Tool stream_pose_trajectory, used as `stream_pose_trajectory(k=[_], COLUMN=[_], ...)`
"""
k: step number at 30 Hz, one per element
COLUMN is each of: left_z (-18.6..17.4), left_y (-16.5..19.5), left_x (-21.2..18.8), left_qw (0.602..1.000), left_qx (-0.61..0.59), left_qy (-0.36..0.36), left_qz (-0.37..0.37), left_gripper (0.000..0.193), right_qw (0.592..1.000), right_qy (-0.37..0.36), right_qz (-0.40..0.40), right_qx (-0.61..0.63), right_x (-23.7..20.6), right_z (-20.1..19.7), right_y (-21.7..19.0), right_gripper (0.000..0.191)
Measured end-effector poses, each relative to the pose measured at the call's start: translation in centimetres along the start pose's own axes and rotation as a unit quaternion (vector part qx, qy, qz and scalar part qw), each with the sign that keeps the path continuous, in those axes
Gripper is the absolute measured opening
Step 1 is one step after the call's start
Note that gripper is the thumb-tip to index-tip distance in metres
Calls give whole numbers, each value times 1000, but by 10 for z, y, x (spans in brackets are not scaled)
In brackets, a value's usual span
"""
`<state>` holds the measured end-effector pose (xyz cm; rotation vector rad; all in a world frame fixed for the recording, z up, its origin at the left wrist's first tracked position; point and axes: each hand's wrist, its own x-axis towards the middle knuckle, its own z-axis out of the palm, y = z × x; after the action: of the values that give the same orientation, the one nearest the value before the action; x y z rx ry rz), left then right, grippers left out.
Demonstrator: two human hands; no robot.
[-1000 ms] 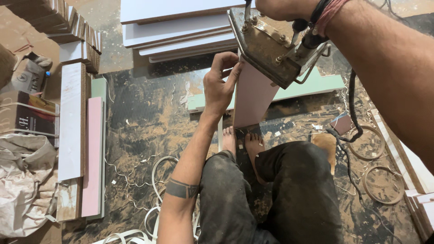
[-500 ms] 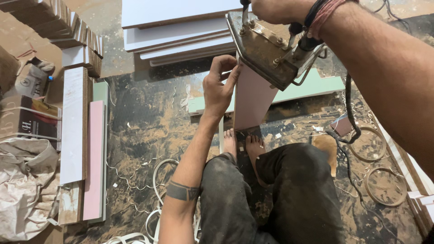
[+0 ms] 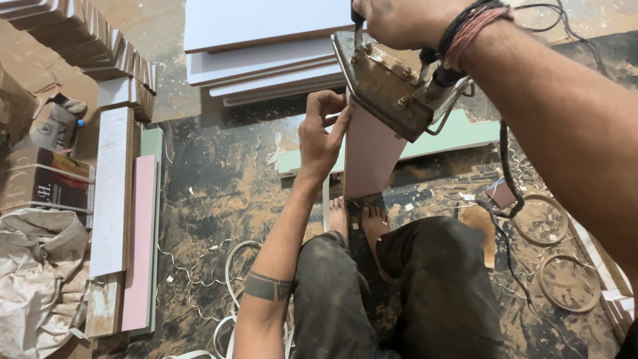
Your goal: The person sits on the workshop floor and uses a heated edge-banding iron to press white edge tape onto the edges of laminated boards, holding each board steady with the other hand. They then trim the excess tape ends with a utility knife and set finished boards aside.
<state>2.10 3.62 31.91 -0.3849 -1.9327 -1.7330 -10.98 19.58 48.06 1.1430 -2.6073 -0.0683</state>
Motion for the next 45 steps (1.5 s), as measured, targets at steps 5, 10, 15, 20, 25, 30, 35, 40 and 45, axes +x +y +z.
stream_pose_trajectory(k=[5,10,15,20,25,30,35,40,45], left_z=[-3,-5,-4,-4,-1,-2,-3,-2,-2], left_y=[3,5,7,4,-3,-2,3,2,-3], left_x=[2,4,6,6,4,0,-3,-3,-3], left_qw=[1000,999,999,998,998,997,997,999,1000], left_qx=[-1,12,27,57,43,66,64,34,12], left_qy=[-14,-28,-22,-39,-32,-33,-31,-21,-18], left_qz=[-19,-35,-22,-15,-8,16,31,3,1], left_gripper=[23,22,31,38,37,36,37,35,35], right_qw=[995,994,991,993,995,993,973,993,995], right_qy=[-69,-75,-65,-84,-74,-71,-86,-48,9], right_qz=[76,80,119,74,68,84,176,79,37], right_qx=[-18,-6,16,-23,-18,36,119,74,92], right_x=[-4,-4,-3,0,0,-12,-25,-10,5], right_z=[-17,-25,-20,-16,-11,-12,-15,2,14], right_y=[-15,-22,-21,-15,-9,0,10,7,-9], right_gripper=[30,32,34,32,30,27,24,22,24])
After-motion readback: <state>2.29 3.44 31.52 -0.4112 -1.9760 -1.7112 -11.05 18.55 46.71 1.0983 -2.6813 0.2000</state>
